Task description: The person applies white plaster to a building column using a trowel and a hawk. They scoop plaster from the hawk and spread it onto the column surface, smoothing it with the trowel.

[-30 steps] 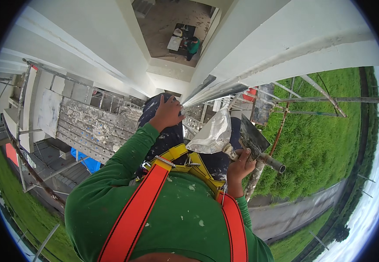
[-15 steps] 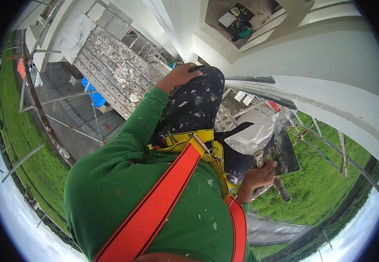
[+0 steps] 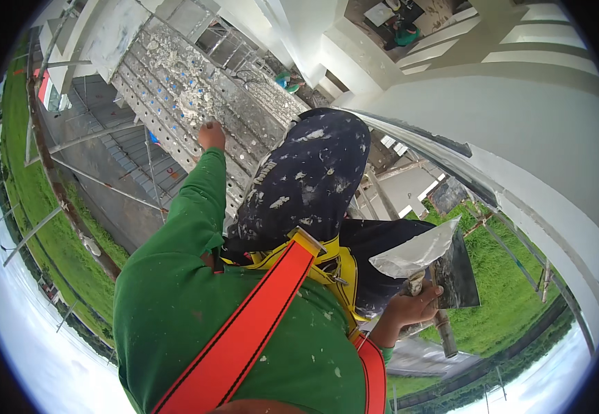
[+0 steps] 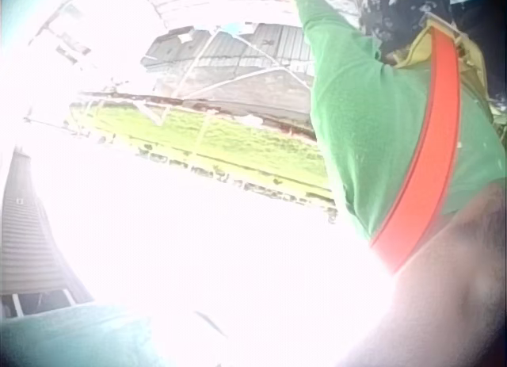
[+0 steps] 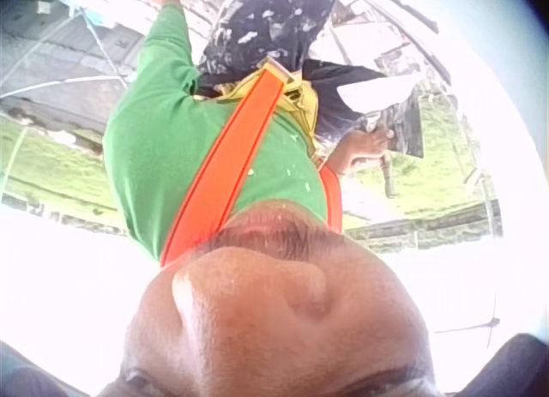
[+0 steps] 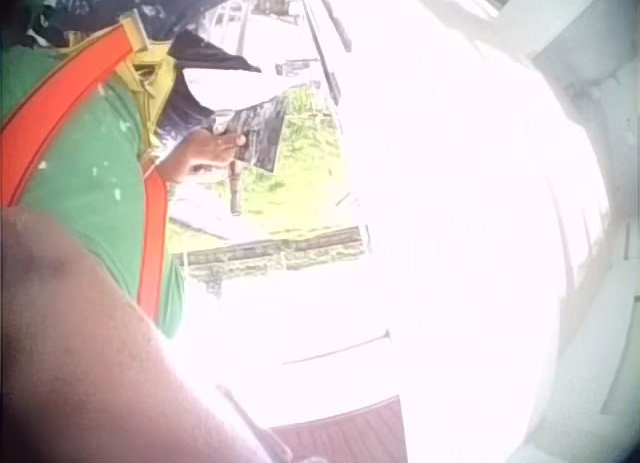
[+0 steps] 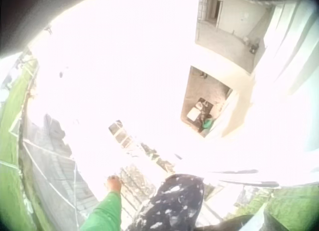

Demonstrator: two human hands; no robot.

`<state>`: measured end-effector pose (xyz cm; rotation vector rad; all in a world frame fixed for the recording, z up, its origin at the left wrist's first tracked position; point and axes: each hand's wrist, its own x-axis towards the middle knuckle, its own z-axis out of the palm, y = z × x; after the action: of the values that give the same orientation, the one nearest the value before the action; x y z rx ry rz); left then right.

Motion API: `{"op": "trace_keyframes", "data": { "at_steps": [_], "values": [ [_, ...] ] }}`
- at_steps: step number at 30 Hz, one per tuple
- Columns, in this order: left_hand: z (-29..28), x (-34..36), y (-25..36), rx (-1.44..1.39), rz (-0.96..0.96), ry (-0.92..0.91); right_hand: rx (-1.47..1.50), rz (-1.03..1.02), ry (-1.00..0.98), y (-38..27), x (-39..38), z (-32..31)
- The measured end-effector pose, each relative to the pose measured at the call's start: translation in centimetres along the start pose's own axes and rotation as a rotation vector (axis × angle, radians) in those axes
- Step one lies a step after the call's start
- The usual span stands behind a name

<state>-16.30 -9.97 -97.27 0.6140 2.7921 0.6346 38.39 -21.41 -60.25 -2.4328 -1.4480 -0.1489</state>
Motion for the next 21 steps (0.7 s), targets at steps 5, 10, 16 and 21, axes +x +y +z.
{"op": "trace_keyframes", "data": {
  "at_steps": [5,10,16,21],
  "values": [
    [0.5,4.2,-1.9,-0.026,0.091,0.052,-0.168,-0.108,-0.014,-2.6,0.8,1.8],
    [1.5,5.1,-1.0,0.203,0.272,-0.076,-0.335,-0.359,0.011,-4.4,2.0,2.7],
    [2.0,5.0,-1.6,0.176,0.143,-0.086,0.264,0.241,-0.108,-5.1,3.2,2.6],
    [2.1,2.4,0.8,-0.014,-0.166,-0.014,0.51,0.507,-0.112,-3.7,1.9,2.8]
  ]
}}
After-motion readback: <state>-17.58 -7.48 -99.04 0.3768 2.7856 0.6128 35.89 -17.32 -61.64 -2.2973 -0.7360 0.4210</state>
